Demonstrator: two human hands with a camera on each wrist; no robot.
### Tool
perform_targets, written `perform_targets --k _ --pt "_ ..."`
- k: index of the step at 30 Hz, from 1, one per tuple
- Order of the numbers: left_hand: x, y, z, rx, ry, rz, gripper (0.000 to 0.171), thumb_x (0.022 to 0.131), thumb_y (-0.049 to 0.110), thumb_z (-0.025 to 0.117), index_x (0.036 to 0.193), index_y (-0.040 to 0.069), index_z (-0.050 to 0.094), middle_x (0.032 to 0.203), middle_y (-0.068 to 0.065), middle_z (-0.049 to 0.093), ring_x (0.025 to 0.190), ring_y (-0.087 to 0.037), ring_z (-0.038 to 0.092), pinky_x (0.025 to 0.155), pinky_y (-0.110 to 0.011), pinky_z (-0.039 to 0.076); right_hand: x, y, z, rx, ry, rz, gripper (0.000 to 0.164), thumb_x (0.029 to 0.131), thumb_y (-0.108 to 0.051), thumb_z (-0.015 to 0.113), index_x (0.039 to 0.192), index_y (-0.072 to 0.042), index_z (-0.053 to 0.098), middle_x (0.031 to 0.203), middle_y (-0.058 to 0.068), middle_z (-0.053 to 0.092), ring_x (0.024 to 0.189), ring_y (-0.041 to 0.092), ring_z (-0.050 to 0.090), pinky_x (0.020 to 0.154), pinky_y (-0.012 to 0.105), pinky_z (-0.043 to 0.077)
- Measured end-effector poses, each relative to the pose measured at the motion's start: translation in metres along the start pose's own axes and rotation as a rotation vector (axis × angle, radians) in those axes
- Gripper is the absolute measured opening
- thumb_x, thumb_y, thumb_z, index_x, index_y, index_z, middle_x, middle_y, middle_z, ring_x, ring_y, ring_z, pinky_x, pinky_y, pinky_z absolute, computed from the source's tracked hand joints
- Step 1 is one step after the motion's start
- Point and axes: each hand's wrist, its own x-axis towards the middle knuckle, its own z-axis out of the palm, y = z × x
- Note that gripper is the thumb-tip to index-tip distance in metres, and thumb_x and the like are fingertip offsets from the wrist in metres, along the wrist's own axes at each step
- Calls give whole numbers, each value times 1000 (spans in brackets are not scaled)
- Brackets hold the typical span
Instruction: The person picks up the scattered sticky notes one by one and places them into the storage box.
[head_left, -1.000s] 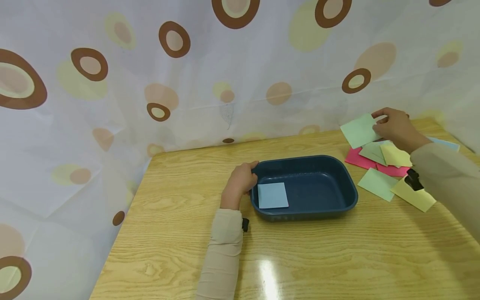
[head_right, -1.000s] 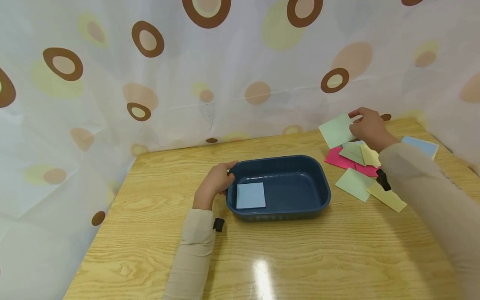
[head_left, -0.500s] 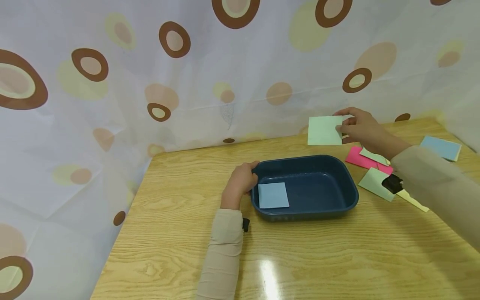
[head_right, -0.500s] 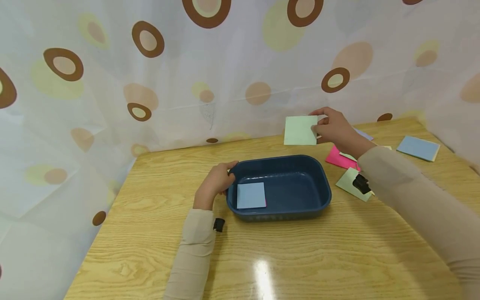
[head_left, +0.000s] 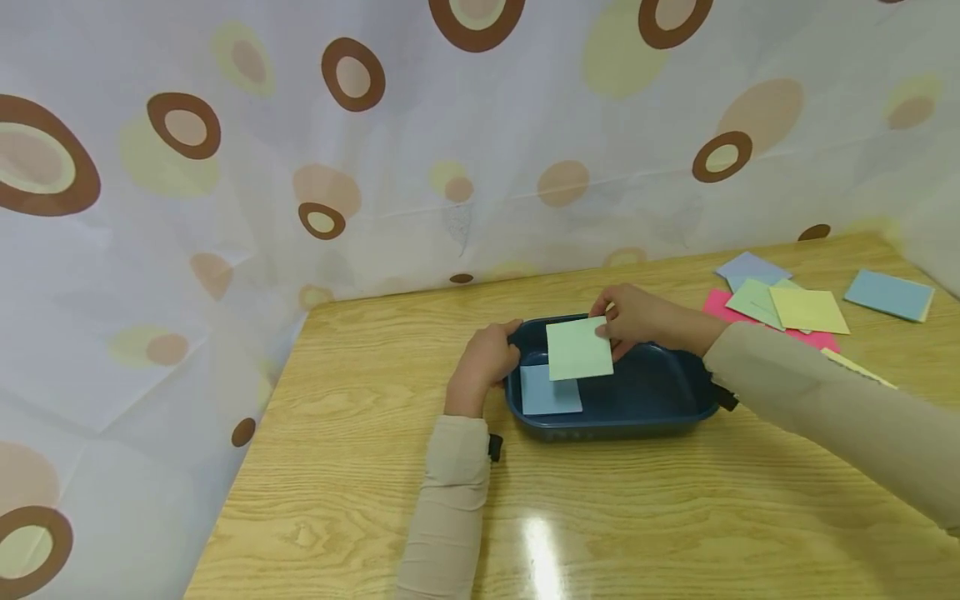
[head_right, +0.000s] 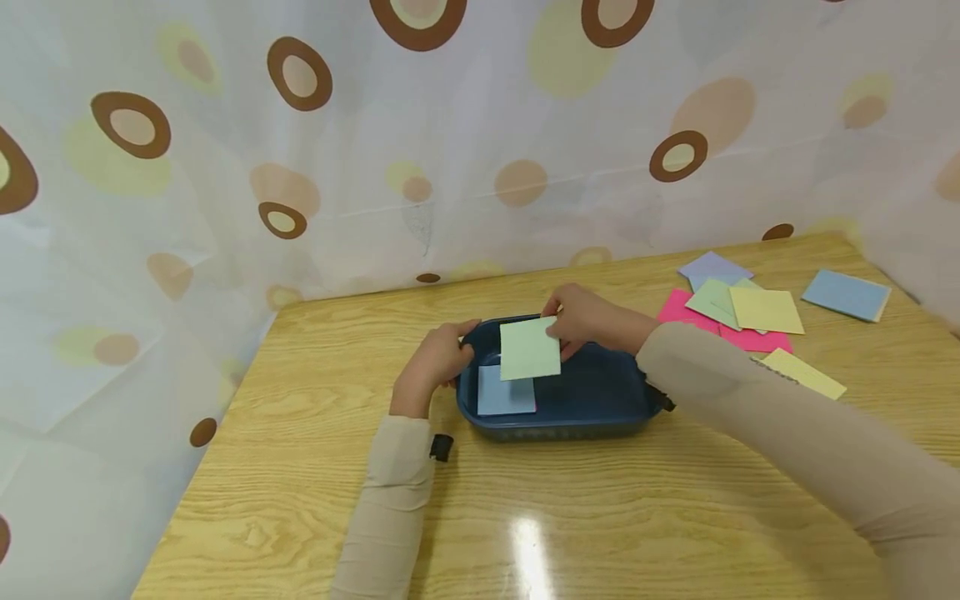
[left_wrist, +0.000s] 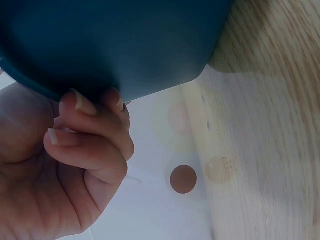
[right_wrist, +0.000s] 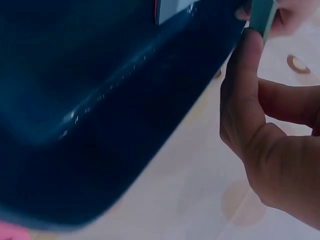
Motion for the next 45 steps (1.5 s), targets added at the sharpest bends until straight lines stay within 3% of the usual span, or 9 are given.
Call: perform_targets --k 4,13,20,27,37,45 --pt "0 0 0 -8 -3 -9 56 93 2 45 148 16 42 117 -21 61 41 -16 47 39 -24 44 13 -2 16 -51 -57 71 22 96 6 47 116 14 42 105 30 55 80 30 65 67 36 58" --pt "1 1 0 10 -20 -24 57 94 2 44 149 18 40 100 -18 65 43 -16 48 41 -23 44 34 -2 37 -112 -143 169 36 95 6 44 128 20 40 108 32 59 84 31 68 68 34 58" --pt "0 5 -2 23 -7 -11 56 95 2 44 148 17 40 125 -18 59 44 -16 50 42 -24 46 41 -3 44 -106 -150 199 40 93 4 44 130 18 39 110 29 56 78 27 66 67 33 58" --pt "-1 5 -2 27 -7 -8 56 94 2 45 148 17 40 110 -20 65 44 -16 50 43 -24 46 49 0 50 -114 -159 229 35 91 8 45 125 18 42 100 27 59 77 27 66 66 32 58" --pt "-2 3 -3 24 -5 -17 55 95 3 45 148 17 40 114 -19 64 43 -16 50 43 -24 45 59 4 56 -166 -155 261 33 92 4 45 122 17 43 101 27 56 81 33 67 63 31 58" --pt "-1 2 -3 35 -4 -12 55 95 2 45 148 17 41 94 -18 65 43 -15 50 42 -24 45 64 6 61 -230 -117 265 29 93 2 44 119 15 44 108 28 53 73 31 68 58 29 58"
